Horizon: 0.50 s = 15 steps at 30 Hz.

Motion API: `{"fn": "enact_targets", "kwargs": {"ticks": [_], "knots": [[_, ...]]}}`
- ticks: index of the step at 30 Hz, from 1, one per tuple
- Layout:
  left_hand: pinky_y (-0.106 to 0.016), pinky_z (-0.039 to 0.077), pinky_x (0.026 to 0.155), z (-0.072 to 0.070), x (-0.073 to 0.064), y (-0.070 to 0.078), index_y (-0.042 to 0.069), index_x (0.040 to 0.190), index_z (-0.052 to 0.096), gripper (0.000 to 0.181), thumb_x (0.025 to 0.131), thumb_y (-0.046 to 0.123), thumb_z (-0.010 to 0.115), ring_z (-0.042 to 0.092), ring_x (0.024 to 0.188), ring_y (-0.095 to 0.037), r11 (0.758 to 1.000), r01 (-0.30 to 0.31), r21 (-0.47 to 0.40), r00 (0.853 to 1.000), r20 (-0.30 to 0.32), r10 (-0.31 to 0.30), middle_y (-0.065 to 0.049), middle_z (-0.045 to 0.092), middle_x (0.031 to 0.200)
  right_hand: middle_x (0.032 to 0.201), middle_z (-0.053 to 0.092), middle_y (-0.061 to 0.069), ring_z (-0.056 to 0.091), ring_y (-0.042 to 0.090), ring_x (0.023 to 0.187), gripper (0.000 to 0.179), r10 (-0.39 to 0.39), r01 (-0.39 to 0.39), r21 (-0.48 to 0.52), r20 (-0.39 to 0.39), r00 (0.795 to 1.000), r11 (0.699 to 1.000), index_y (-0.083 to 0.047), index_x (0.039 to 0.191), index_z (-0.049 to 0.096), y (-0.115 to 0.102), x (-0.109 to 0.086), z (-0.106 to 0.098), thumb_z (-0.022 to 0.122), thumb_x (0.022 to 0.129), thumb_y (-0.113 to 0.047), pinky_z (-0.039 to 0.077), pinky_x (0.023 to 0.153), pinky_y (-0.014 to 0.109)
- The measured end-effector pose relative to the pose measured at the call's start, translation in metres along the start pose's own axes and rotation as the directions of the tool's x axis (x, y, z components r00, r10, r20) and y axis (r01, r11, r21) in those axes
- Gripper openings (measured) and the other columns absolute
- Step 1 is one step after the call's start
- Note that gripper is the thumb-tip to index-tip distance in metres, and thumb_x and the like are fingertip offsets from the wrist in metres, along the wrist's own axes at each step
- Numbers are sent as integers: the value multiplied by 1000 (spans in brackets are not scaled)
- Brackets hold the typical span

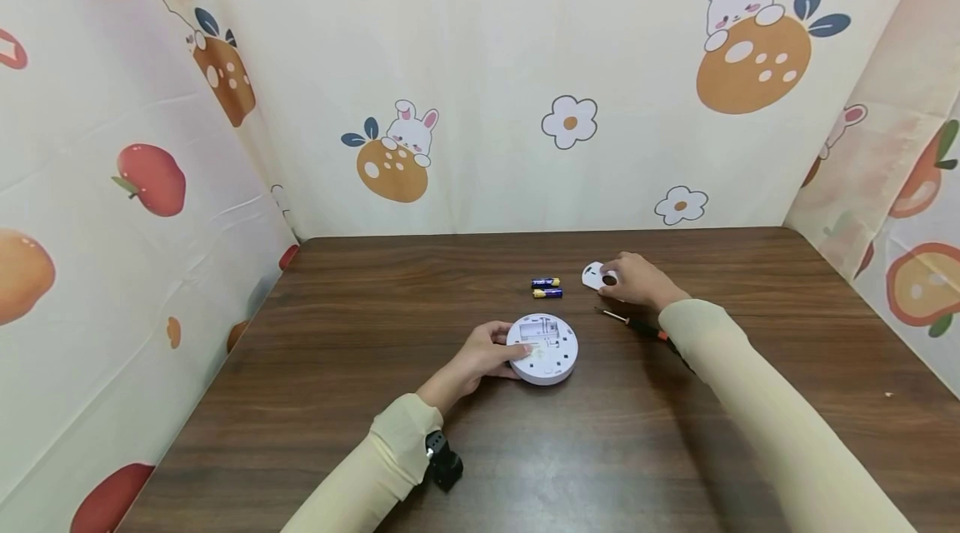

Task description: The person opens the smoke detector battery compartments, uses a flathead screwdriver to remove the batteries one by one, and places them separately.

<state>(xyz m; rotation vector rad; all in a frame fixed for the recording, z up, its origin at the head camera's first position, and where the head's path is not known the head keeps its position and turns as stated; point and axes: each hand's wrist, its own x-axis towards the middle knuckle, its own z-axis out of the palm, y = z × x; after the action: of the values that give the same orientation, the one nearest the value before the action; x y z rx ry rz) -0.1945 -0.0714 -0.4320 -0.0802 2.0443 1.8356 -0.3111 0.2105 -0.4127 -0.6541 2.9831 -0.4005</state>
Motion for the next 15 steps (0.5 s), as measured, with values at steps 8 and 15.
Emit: {"fn": "enact_targets", "kwargs": {"ticks": [8, 15], "knots": [[-34, 59, 65, 1, -2, 1, -5, 128, 50, 51, 84, 5, 73, 62, 73, -18, 1000, 2, 8, 1000, -8, -2, -14, 58, 101, 102, 58, 21, 49, 30, 89, 42, 18, -19, -11, -48, 999, 1000, 4, 113, 66, 3, -1, 1, 71, 82, -24, 46, 79, 46], [-33, 59, 61, 3, -4, 1, -4, 127, 49, 50, 84, 9, 73, 62, 72, -18, 999, -16, 34, 1000, -24, 16, -15, 58, 102, 107, 61, 20, 54, 32, 96, 40, -43, 49, 48, -108, 993, 998, 1, 110, 69, -17, -9, -7, 72, 82, -26, 47, 87, 49]]}}
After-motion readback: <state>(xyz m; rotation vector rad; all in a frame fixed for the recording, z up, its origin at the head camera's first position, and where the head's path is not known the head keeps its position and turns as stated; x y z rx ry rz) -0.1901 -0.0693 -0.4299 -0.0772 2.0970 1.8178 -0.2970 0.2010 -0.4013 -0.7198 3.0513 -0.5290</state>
